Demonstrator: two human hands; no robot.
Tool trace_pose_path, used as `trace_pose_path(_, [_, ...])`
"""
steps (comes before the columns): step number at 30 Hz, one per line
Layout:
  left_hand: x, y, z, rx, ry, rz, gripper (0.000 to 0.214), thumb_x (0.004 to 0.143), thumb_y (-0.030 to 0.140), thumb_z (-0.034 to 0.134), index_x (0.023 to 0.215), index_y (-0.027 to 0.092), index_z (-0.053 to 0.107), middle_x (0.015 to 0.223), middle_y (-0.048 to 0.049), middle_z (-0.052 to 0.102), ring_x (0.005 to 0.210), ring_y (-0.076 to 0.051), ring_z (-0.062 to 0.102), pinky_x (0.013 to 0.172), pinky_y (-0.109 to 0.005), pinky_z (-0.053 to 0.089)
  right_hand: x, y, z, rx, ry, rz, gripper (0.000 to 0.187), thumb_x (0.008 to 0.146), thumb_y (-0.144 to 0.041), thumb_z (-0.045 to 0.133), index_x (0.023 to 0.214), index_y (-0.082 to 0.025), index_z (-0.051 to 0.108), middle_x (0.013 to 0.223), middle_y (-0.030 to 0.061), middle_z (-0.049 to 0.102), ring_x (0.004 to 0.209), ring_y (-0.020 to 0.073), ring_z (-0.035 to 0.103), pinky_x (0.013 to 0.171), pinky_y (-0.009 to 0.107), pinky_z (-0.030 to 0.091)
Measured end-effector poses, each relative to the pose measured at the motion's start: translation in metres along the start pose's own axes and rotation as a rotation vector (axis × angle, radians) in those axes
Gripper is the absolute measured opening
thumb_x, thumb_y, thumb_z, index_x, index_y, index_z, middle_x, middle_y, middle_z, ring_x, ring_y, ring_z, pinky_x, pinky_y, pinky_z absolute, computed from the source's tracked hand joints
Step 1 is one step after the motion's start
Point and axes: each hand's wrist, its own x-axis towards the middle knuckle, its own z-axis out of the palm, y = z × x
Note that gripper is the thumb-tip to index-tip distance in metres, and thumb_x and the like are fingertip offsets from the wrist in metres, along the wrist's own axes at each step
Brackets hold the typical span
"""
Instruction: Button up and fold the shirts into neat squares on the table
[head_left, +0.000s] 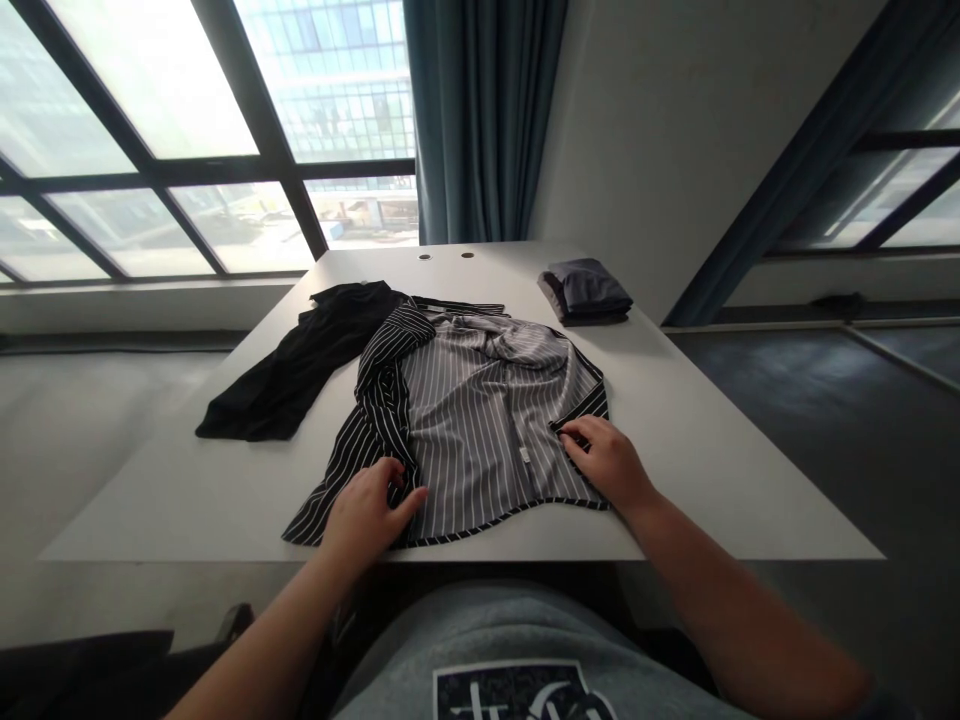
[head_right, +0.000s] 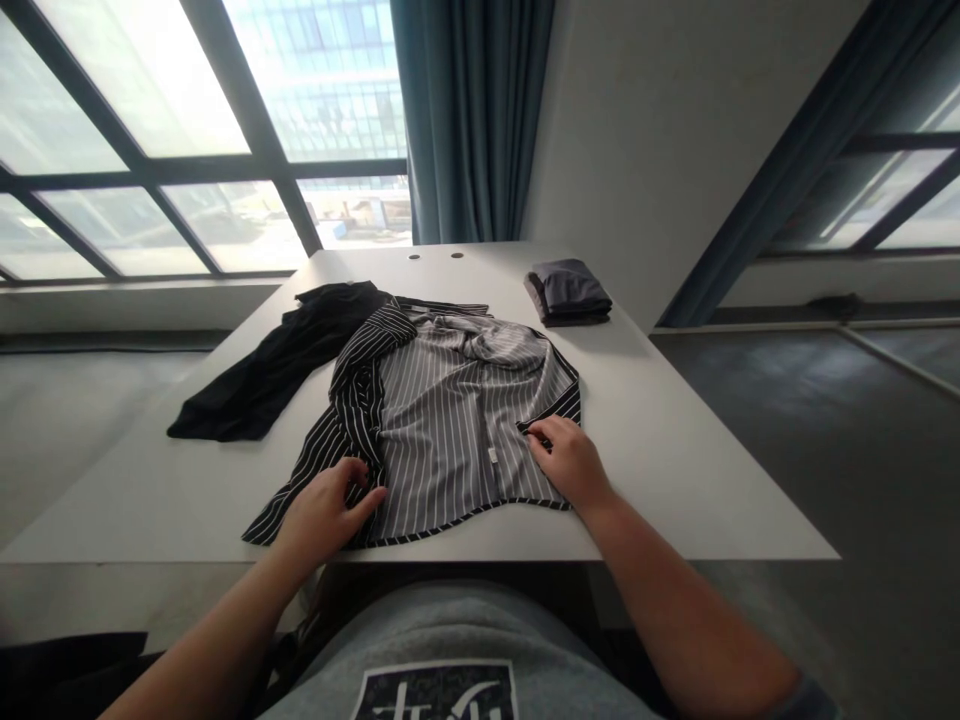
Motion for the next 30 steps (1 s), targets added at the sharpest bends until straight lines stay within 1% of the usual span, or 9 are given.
trace_pose_path(3, [-0.007,0.015,0.019,0.04,0.046,0.0,0.066,0.089,0.048,0.069,0.143,0.017,0.048,0.119,-0.013,0.072,0.115,-0.032,0.068,0.101,-0.042,0.048,0.002,-0.016,-0.004,0.049,0.096,-0.062,0.009,0.097,-0.022,0.061,0.096,-0.022,0.07,0.093,0.0078,0.074,0.091,0.0265,0.068,0.084,0.041,0.055])
trace_pose_path(6, [-0.004,0.019,0.024,0.061,0.01,-0.045,0.065,0.093,0.031,0.061,0.152,0.016,0.039,0.117,-0.0127,0.074,0.11,-0.031,0.071,0.097,-0.04,0.05,0.002,-0.033,-0.003,0.169,0.06,-0.186,0.009,0.098,-0.019,0.062,0.099,-0.023,0.07,0.095,0.0071,0.073,0.092,0.0241,0.068,0.085,0.039,0.055])
trace_pose_path(9, [0.001,0.008,0.011,0.008,-0.034,-0.109,0.049,0.096,0.027,0.052,0.144,0.021,0.045,0.113,-0.0087,0.075,0.099,-0.028,0.073,0.086,-0.037,0.051,-0.002,-0.044,0.004,0.264,-0.11,-0.334,0.012,0.098,-0.017,0.062,0.101,-0.023,0.072,0.097,0.0066,0.073,0.094,0.0221,0.068,0.088,0.039,0.056])
trace_pose_path(14, [-0.002,-0.023,-0.019,-0.013,0.044,-0.191,0.038,0.101,0.032,0.042,0.138,0.026,0.046,0.114,-0.0063,0.074,0.095,-0.026,0.073,0.08,-0.035,0.05,-0.008,-0.047,0.011,0.292,-0.383,-0.416,0.017,0.1,-0.017,0.06,0.101,-0.023,0.075,0.099,0.0077,0.075,0.097,0.0225,0.069,0.092,0.041,0.053])
trace_pose_path(18, [-0.008,-0.045,-0.034,0.134,0.035,-0.265,0.037,0.102,0.031,0.039,0.136,0.028,0.053,0.118,-0.0089,0.075,0.099,-0.028,0.072,0.082,-0.036,0.05,-0.007,-0.045,0.011,0.305,-0.416,-0.435,0.018,0.101,-0.019,0.06,0.101,-0.022,0.077,0.099,0.0086,0.076,0.097,0.023,0.069,0.091,0.042,0.053])
trace_pose_path(22, [-0.01,-0.056,-0.045,0.332,0.099,-0.335,0.04,0.1,0.027,0.04,0.135,0.018,0.057,0.118,-0.0181,0.072,0.103,-0.034,0.069,0.085,-0.042,0.05,-0.007,-0.048,0.01,0.347,-0.392,-0.447,0.017,0.101,-0.02,0.061,0.102,-0.023,0.078,0.099,0.0078,0.077,0.096,0.0221,0.071,0.09,0.04,0.053])
trace_pose_path(24, [-0.007,-0.05,-0.047,0.415,0.178,-0.293,0.04,0.099,0.023,0.042,0.133,0.015,0.061,0.124,-0.0215,0.067,0.11,-0.037,0.065,0.09,-0.044,0.05,-0.007,-0.049,0.009,0.36,-0.41,-0.451,0.017,0.101,-0.021,0.062,0.103,-0.024,0.078,0.101,0.0073,0.077,0.098,0.0219,0.071,0.092,0.04,0.054])
trace_pose_path(26, [-0.001,-0.036,-0.043,0.415,0.219,-0.167,0.04,0.099,0.022,0.042,0.132,0.017,0.064,0.128,-0.0195,0.065,0.113,-0.036,0.063,0.095,-0.045,0.049,-0.006,-0.048,0.007,0.382,-0.431,-0.442,0.018,0.101,-0.021,0.061,0.106,-0.024,0.078,0.104,0.0073,0.078,0.101,0.0216,0.072,0.095,0.039,0.055])
trace_pose_path(30, [0.019,-0.003,-0.02,0.289,0.084,0.067,0.037,0.104,0.031,0.042,0.13,0.022,0.067,0.118,-0.0111,0.072,0.107,-0.03,0.065,0.097,-0.041,0.049,0.003,-0.038,-0.001,0.39,-0.295,-0.261,0.021,0.101,-0.024,0.059,0.112,-0.023,0.077,0.107,0.0076,0.078,0.1,0.0217,0.074,0.092,0.037,0.058])
